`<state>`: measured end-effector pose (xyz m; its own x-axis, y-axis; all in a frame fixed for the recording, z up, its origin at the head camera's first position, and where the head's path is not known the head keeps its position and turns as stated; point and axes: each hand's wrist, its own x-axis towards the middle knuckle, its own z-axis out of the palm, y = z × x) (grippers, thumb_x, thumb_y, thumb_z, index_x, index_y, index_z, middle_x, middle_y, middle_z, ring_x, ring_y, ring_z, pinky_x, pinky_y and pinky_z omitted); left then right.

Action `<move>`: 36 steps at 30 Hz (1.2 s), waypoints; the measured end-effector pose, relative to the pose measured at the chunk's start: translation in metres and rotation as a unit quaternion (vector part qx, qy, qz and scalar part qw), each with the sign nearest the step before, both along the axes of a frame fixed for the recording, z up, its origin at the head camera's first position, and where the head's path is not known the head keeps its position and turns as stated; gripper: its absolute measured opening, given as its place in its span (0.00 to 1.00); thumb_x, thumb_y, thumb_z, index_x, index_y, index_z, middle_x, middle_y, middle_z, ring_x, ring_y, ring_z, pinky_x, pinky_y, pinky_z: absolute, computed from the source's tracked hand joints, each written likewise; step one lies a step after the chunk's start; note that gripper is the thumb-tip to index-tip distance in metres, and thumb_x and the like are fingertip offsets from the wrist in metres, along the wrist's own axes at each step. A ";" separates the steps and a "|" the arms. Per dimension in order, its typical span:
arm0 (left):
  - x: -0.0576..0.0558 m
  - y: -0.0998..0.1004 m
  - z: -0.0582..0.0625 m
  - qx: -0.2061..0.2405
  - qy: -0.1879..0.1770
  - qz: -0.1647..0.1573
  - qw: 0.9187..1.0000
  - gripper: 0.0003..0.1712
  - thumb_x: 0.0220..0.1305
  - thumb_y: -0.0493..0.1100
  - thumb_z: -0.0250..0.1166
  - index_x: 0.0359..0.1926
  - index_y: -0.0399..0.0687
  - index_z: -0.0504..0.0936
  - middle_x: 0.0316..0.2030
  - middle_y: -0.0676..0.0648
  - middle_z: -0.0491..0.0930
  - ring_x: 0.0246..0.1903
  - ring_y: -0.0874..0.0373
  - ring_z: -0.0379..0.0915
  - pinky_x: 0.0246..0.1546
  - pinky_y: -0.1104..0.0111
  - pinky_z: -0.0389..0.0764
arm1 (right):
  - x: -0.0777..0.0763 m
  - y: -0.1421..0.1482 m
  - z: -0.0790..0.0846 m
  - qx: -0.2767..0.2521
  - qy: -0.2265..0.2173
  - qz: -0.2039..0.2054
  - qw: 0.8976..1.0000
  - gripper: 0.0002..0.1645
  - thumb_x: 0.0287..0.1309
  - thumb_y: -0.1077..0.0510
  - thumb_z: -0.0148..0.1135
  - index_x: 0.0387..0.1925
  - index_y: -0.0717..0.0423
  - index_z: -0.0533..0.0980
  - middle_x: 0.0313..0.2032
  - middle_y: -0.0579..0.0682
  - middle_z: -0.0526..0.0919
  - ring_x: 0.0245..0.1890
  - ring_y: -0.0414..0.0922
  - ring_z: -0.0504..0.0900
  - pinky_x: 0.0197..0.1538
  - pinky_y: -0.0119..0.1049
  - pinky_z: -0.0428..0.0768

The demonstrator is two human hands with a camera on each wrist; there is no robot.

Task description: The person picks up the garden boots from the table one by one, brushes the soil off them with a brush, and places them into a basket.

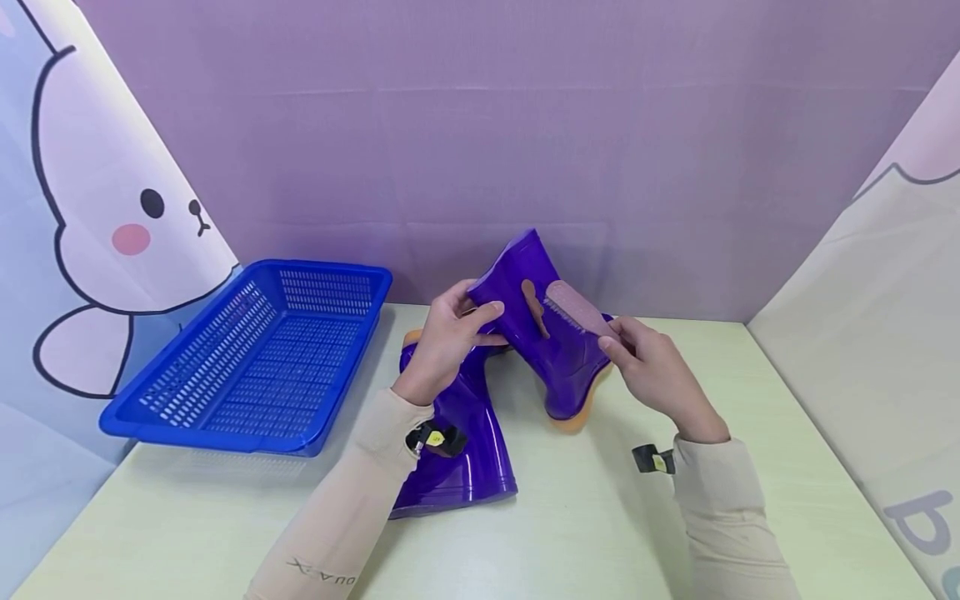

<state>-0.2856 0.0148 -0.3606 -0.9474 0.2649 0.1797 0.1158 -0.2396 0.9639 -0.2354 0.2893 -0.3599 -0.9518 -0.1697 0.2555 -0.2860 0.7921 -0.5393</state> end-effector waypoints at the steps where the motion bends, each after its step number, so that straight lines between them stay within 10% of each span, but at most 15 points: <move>1: 0.000 0.000 0.000 0.000 0.000 0.001 1.000 0.21 0.73 0.36 0.62 0.64 0.39 0.74 0.56 0.35 0.81 0.51 0.47 0.84 0.50 0.47 0.86 | 0.000 -0.002 0.000 -0.006 0.004 0.004 1.000 0.18 0.79 0.51 0.50 0.53 0.61 0.76 0.30 0.51 0.75 0.27 0.40 0.70 0.29 0.34 0.69; 12: 0.001 0.002 0.001 0.010 -0.003 0.000 1.000 0.21 0.72 0.34 0.62 0.64 0.38 0.74 0.57 0.32 0.80 0.46 0.52 0.84 0.52 0.42 0.83 | 0.000 -0.015 -0.004 -0.038 0.007 0.061 0.997 0.12 0.77 0.55 0.53 0.47 0.59 0.78 0.24 0.46 0.72 0.21 0.37 0.69 0.25 0.33 0.70; 36: 0.001 0.001 0.002 0.000 0.000 0.001 1.000 0.21 0.73 0.36 0.62 0.64 0.39 0.74 0.57 0.35 0.81 0.54 0.43 0.83 0.51 0.45 0.85 | -0.002 0.011 -0.001 0.014 0.001 0.005 1.000 0.14 0.77 0.51 0.53 0.46 0.55 0.80 0.23 0.45 0.73 0.24 0.38 0.70 0.28 0.33 0.68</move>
